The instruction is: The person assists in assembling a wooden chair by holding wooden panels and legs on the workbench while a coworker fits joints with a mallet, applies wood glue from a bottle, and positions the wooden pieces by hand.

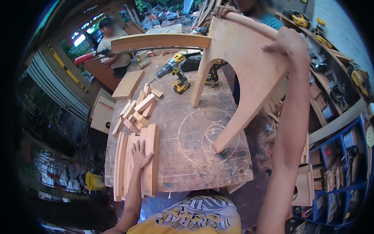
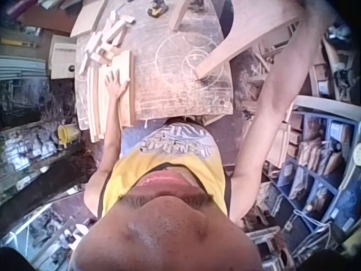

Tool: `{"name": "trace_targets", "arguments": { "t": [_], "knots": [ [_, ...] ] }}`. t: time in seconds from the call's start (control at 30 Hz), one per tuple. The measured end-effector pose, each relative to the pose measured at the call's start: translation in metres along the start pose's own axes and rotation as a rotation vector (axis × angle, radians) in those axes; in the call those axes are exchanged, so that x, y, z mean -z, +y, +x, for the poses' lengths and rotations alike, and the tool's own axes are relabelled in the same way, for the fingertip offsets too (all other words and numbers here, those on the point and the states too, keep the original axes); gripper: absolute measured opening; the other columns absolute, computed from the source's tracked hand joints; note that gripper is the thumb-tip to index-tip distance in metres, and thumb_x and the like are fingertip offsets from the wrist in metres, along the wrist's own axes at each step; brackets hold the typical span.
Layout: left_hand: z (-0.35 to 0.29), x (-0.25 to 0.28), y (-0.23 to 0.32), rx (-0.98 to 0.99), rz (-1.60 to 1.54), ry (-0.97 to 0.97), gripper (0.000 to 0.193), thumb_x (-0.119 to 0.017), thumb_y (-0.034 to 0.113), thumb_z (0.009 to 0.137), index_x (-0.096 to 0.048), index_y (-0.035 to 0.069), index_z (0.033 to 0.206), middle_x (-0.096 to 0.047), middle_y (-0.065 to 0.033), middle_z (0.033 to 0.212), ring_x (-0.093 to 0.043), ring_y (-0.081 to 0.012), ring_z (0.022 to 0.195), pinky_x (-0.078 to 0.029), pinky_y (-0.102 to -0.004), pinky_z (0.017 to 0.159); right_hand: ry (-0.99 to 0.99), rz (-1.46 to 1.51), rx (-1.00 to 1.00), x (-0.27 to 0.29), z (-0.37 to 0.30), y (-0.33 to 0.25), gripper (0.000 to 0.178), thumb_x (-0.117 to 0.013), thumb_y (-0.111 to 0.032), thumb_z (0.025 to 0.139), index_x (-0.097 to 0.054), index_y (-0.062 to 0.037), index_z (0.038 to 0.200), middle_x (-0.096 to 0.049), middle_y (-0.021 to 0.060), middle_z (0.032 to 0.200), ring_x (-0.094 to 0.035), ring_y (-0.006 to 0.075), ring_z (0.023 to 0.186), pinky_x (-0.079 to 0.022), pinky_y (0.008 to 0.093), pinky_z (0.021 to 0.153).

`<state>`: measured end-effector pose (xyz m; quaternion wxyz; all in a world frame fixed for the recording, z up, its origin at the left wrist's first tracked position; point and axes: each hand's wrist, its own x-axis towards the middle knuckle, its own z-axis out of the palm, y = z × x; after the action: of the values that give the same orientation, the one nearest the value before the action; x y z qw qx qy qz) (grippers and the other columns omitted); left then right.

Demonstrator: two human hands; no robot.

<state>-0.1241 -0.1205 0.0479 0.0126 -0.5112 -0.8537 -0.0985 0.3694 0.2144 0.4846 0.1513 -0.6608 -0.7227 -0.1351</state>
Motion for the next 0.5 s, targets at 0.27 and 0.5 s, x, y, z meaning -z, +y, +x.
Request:
{"name": "trace_targets", "arguments": {
  "t": [0.27,0.5],
  "knots": [
    [-0.007,-0.004,-0.016,0.094,0.025,0.017,0.102,-0.059,0.075,0.077,-0.032,0.017,0.156,-0.023,-0.0233,0.161,-0.014,-0.0470,0.149,-0.008,-0.0605,0.119,0.198,-0.126,0.004,-0.025,-0.019,-0.004,0.077,-0.077,-0.061,0.071,-0.061,-0.0071,0.124,-0.066,0.0165,0.118,-0.062,0.0335,0.113,-0.049,0.0463,0.094],
    [-0.008,0.012,-0.011,0.091,-0.019,-0.025,0.107,-0.067,0.071,0.070,-0.032,0.017,0.156,-0.022,-0.0243,0.161,-0.011,-0.0446,0.150,-0.006,-0.0586,0.120,0.819,0.639,-0.024,-0.142,-0.140,-0.015,0.089,-0.082,-0.027,0.082,-0.032,0.0041,0.149,-0.042,0.0250,0.146,-0.040,0.0388,0.136,-0.032,0.0464,0.114]
  ]
}}
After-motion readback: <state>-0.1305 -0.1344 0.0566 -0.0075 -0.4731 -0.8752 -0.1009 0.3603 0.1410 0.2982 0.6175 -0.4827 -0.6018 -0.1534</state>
